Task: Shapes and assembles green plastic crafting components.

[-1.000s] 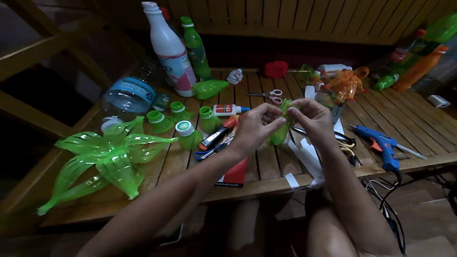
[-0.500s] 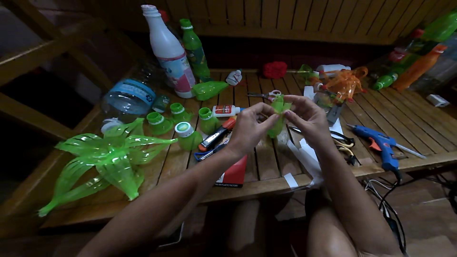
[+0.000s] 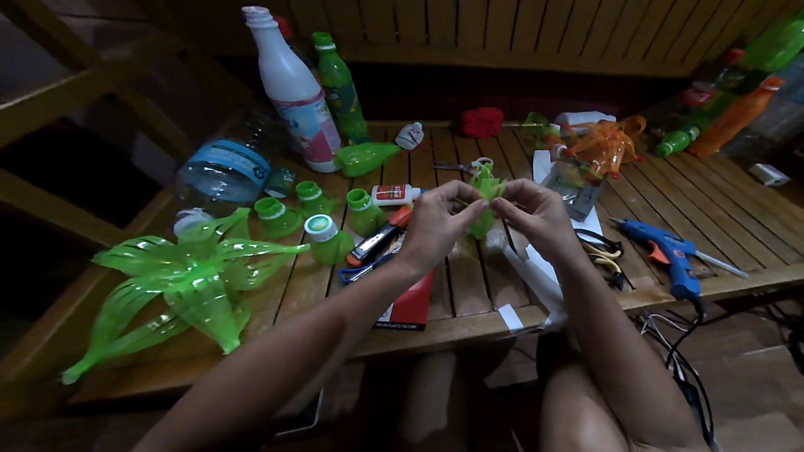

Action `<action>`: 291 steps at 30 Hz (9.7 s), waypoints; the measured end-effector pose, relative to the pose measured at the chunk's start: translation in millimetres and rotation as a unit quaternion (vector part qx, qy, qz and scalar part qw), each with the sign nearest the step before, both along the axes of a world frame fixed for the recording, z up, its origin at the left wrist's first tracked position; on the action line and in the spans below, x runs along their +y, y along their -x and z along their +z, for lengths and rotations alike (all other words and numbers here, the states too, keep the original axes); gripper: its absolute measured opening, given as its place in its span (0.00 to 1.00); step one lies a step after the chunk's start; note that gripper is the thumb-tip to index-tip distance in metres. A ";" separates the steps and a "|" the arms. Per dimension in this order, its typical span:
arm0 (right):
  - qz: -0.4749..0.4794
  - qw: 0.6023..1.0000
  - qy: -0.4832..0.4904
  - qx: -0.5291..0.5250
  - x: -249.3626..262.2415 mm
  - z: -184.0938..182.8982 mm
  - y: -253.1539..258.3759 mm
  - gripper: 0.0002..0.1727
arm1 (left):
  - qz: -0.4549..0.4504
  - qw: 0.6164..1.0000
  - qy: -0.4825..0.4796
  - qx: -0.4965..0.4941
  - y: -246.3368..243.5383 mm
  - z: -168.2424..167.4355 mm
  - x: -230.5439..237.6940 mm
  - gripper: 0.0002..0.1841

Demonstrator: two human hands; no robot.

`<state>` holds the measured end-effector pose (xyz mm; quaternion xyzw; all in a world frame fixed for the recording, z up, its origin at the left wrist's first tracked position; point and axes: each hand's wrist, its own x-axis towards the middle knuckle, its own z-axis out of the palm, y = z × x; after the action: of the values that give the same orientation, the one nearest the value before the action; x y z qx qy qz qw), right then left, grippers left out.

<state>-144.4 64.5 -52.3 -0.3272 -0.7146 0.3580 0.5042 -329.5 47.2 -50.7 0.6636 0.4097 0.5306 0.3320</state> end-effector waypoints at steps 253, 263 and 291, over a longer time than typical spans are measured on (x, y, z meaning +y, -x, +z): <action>-0.078 0.992 0.051 0.086 -77.9 -10.3 -24.7 0.12 | 0.012 0.999 -0.009 0.032 -5.4 -6.2 -6.5 0.08; -0.108 0.990 0.017 0.092 -88.5 -28.2 -17.9 0.08 | 0.000 1.000 -0.010 -0.011 -8.9 -9.8 -3.9 0.07; -0.180 0.978 0.071 0.077 -94.0 -25.1 -6.3 0.06 | -0.010 1.000 -0.027 0.005 -10.5 -10.1 -6.3 0.06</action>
<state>-138.1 -29.4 -77.4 -0.4575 -0.5756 0.3353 0.5890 -319.0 40.9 -60.8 0.6788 0.3903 0.5350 0.3171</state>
